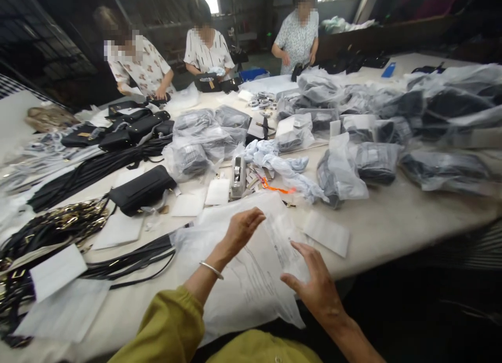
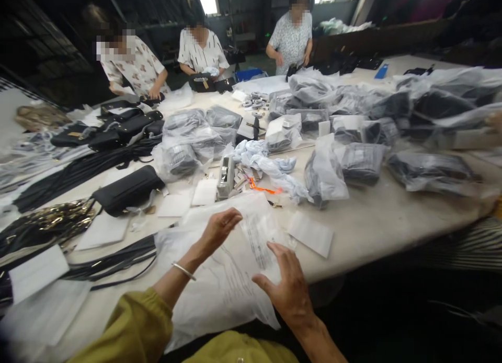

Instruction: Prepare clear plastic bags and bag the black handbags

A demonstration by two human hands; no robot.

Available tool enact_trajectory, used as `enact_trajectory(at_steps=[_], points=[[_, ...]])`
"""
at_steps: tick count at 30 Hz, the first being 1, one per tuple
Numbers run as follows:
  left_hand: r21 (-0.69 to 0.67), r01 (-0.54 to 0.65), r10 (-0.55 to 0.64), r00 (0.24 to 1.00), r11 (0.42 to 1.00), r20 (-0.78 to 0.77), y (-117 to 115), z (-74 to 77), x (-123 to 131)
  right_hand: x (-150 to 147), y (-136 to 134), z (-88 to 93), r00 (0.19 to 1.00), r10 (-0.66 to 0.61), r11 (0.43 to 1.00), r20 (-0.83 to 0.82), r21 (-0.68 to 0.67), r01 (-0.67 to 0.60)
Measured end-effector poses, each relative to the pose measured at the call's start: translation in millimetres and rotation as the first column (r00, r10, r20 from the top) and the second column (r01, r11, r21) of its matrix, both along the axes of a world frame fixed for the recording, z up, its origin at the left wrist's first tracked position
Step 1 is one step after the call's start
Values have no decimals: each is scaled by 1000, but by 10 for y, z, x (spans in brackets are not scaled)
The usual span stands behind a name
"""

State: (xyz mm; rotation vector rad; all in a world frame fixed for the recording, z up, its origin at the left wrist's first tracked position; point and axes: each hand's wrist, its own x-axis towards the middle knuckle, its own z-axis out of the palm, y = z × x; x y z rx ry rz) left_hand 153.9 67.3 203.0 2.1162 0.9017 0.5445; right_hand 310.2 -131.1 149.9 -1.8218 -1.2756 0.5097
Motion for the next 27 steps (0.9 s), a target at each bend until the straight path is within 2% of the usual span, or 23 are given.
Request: enact_trajectory(at_steps=[2,4,5,8,9,11,13,16,20,22,24,26,27], points=[[74,81,-82,997,994,7,-163,-90,182,-95,202,-26,993,37,994,-114,-103,-49],[239,105,-103,994,965,-22,-327,-167,221,-164,310,-172,973,-25,975,-230,-220,-27],[344,109,-98,994,933,-47,-416,-201,188,-178,329,-265,963,-71,967,-259,-254,3],[573,159,-91,985,804,-146,-715,-296,-22,-157,329,-481,950,-129,968,-283,-243,59],[602,184,-90,979,777,-183,-810,-334,-97,-144,338,-513,950,-104,973,-294,-228,36],[615,201,-51,966,762,-253,-946,-443,-223,-126,405,-529,952,-45,980,-304,-200,-17],[621,163,41,953,767,-301,-980,-612,-315,-111,539,-539,965,-41,983,-259,-183,-7],[622,77,192,916,779,-353,-871,-982,-443,-33,812,-645,987,-91,979,-131,-195,64],[597,32,275,867,802,-416,-702,-1487,-634,155,1095,-802,995,-98,959,1,-268,94],[588,8,299,856,809,-423,-681,-1624,-698,160,1138,-741,988,-137,971,77,-186,149],[590,-1,306,856,807,-416,-692,-1654,-719,30,1125,-594,972,-173,985,159,5,175],[605,2,309,858,796,-409,-706,-1608,-699,-221,1093,-461,972,-131,982,194,160,100],[620,1,317,858,785,-403,-704,-1577,-679,-364,1087,-437,978,-66,982,197,186,29]])
